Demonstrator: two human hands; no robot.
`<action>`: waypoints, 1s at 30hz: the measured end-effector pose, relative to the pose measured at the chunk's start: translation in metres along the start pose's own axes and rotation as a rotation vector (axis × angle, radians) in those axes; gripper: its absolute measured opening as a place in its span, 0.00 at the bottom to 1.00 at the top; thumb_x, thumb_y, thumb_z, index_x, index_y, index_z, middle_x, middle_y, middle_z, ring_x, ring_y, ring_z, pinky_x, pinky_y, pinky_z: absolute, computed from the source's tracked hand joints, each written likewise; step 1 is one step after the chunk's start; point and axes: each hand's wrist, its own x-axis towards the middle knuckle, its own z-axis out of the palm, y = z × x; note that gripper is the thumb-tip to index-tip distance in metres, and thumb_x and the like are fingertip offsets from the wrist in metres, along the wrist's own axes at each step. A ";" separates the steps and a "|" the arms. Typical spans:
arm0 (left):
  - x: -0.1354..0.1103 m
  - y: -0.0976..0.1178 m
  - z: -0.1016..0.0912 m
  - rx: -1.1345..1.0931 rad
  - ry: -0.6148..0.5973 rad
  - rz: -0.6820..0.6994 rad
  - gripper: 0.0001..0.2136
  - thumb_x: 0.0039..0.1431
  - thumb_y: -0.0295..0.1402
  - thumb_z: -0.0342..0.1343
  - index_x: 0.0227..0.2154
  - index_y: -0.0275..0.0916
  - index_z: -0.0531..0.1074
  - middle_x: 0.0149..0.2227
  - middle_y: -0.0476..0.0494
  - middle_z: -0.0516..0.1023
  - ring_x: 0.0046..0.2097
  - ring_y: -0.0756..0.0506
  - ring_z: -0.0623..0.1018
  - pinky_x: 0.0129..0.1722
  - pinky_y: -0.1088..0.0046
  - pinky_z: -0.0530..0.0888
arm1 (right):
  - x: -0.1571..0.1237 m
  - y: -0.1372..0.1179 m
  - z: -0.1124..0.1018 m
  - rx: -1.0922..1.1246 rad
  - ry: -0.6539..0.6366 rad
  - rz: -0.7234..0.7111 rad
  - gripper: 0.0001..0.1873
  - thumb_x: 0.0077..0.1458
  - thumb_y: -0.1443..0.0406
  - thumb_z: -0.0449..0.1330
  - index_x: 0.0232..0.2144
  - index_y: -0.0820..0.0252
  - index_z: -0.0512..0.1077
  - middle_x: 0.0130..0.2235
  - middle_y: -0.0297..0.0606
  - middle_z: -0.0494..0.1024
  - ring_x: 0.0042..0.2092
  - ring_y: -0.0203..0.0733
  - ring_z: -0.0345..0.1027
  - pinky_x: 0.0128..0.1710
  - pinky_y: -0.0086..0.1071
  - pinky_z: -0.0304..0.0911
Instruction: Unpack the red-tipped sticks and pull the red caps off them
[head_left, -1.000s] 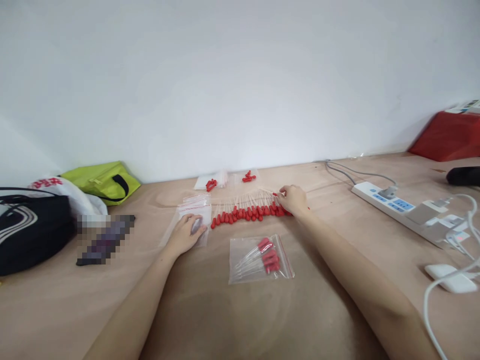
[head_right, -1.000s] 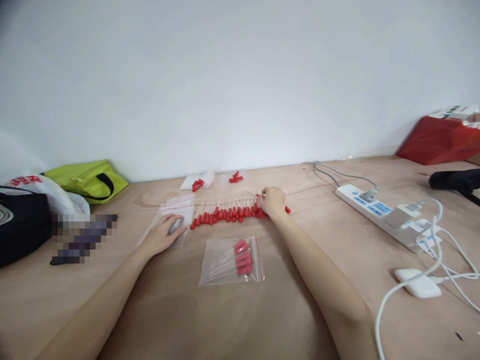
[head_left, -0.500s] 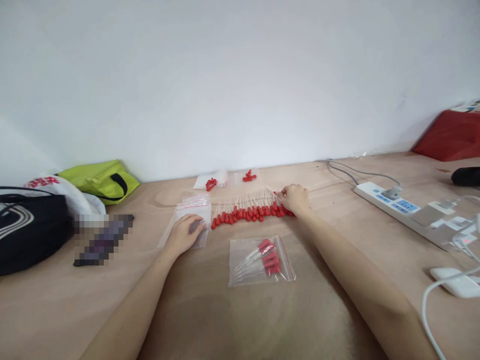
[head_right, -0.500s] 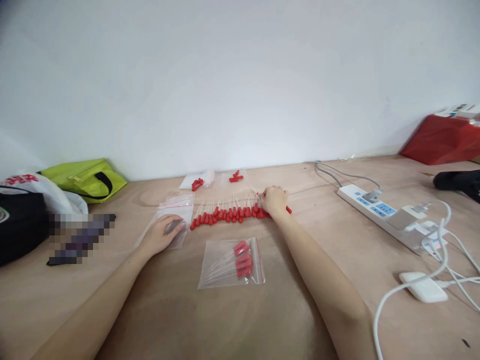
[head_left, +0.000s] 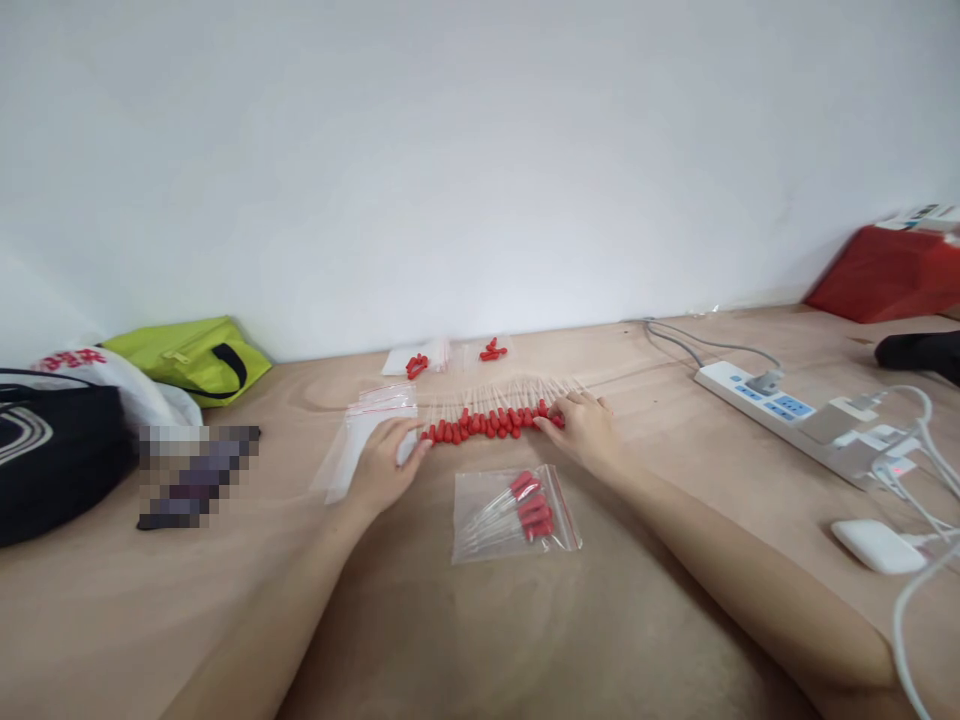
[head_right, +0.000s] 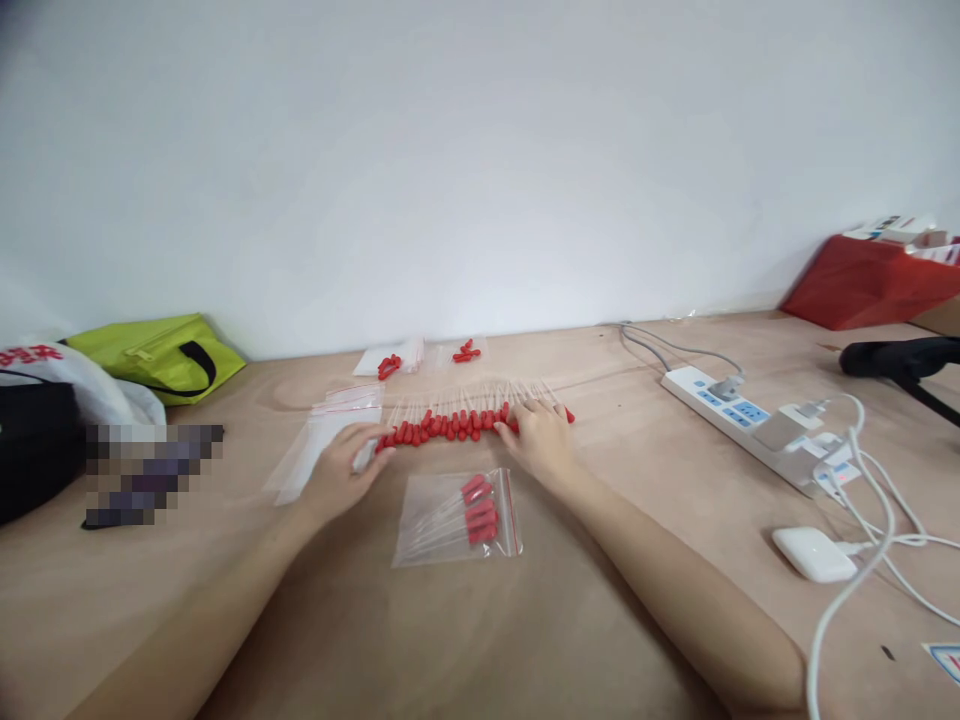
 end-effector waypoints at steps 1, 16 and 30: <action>-0.001 0.014 0.002 -0.052 -0.048 0.041 0.10 0.56 0.37 0.48 0.38 0.39 0.68 0.38 0.44 0.72 0.43 0.46 0.71 0.45 0.66 0.68 | -0.005 0.003 -0.002 0.037 0.010 -0.017 0.14 0.51 0.57 0.53 0.21 0.60 0.68 0.27 0.37 0.72 0.34 0.40 0.62 0.36 0.34 0.49; -0.023 0.082 0.026 -0.256 -0.609 0.122 0.26 0.55 0.43 0.49 0.55 0.41 0.55 0.58 0.40 0.57 0.59 0.42 0.57 0.57 0.58 0.58 | -0.050 -0.004 -0.004 0.742 -0.547 0.202 0.16 0.45 0.53 0.57 0.22 0.62 0.66 0.20 0.30 0.68 0.22 0.30 0.57 0.22 0.26 0.50; -0.011 0.082 0.025 -0.380 -0.413 0.122 0.14 0.56 0.34 0.50 0.45 0.40 0.66 0.48 0.41 0.67 0.49 0.45 0.68 0.49 0.64 0.67 | -0.049 -0.014 0.010 1.247 -0.512 0.393 0.23 0.34 0.61 0.64 0.29 0.57 0.54 0.19 0.24 0.70 0.21 0.32 0.63 0.24 0.28 0.57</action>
